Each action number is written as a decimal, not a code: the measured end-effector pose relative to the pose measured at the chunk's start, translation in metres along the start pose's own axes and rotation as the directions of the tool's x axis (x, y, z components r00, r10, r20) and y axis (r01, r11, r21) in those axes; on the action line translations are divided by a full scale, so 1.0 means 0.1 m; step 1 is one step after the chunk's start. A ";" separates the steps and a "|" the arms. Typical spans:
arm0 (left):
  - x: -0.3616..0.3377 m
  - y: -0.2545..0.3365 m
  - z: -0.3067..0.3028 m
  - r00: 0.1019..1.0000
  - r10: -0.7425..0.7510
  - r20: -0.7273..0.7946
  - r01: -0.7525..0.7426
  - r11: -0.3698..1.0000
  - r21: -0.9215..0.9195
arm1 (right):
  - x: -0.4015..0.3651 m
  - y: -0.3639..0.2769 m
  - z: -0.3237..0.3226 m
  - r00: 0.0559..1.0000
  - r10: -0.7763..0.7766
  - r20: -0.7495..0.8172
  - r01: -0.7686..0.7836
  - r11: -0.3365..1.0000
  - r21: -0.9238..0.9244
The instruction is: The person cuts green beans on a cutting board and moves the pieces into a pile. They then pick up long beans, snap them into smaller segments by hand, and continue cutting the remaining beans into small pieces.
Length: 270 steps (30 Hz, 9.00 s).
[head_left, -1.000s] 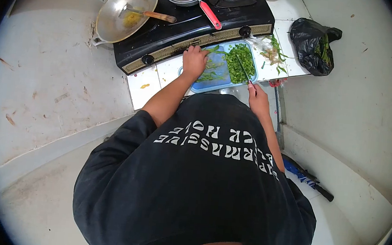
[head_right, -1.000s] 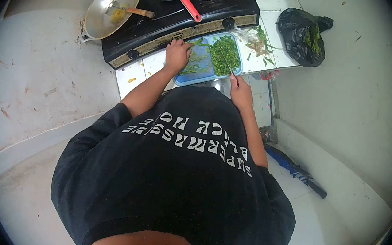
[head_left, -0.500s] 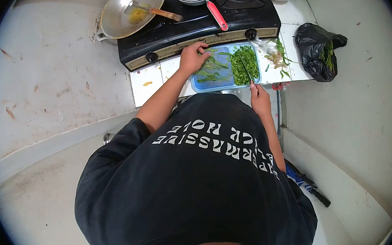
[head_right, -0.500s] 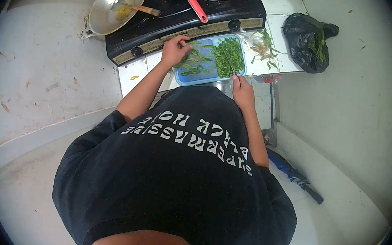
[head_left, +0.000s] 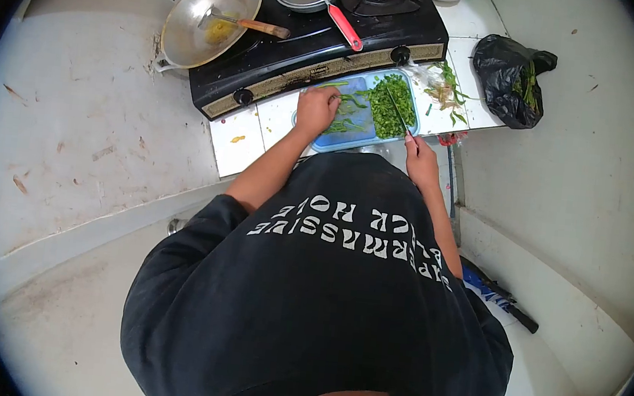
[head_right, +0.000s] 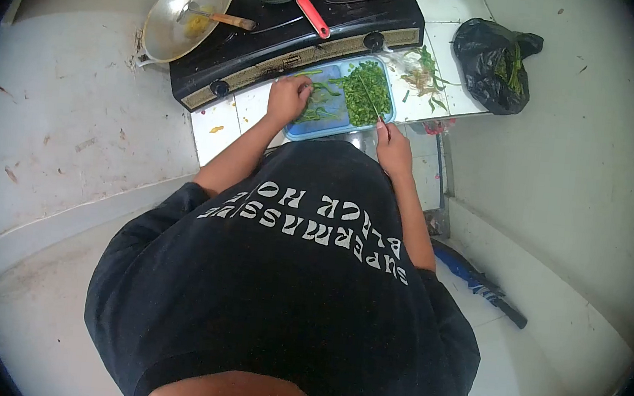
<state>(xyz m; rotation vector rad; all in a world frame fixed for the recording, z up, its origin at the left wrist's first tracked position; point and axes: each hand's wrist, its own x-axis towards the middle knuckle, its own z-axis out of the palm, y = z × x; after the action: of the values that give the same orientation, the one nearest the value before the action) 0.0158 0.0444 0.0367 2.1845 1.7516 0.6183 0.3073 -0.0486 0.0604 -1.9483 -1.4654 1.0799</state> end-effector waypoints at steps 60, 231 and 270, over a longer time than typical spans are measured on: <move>-0.42 0.04 0.11 0.918 0.377 0.121 -0.388 0.917 0.094 | -0.18 0.11 -0.05 0.999 0.042 -0.021 -0.042 0.999 -0.017; -0.15 -0.25 -0.11 0.787 0.520 0.331 -0.524 0.847 -0.085 | -0.54 0.51 -0.08 0.990 0.092 -0.110 -0.093 0.996 -0.004; -0.41 0.10 0.04 0.952 0.262 0.158 -0.273 0.960 0.053 | -0.57 0.32 0.06 0.994 0.053 -0.097 -0.053 0.999 0.004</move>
<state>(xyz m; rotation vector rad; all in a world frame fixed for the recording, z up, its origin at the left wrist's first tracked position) 0.0186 0.0030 0.0318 2.4738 1.4370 0.4381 0.3140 -0.1131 0.0502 -2.0199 -1.3684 0.9940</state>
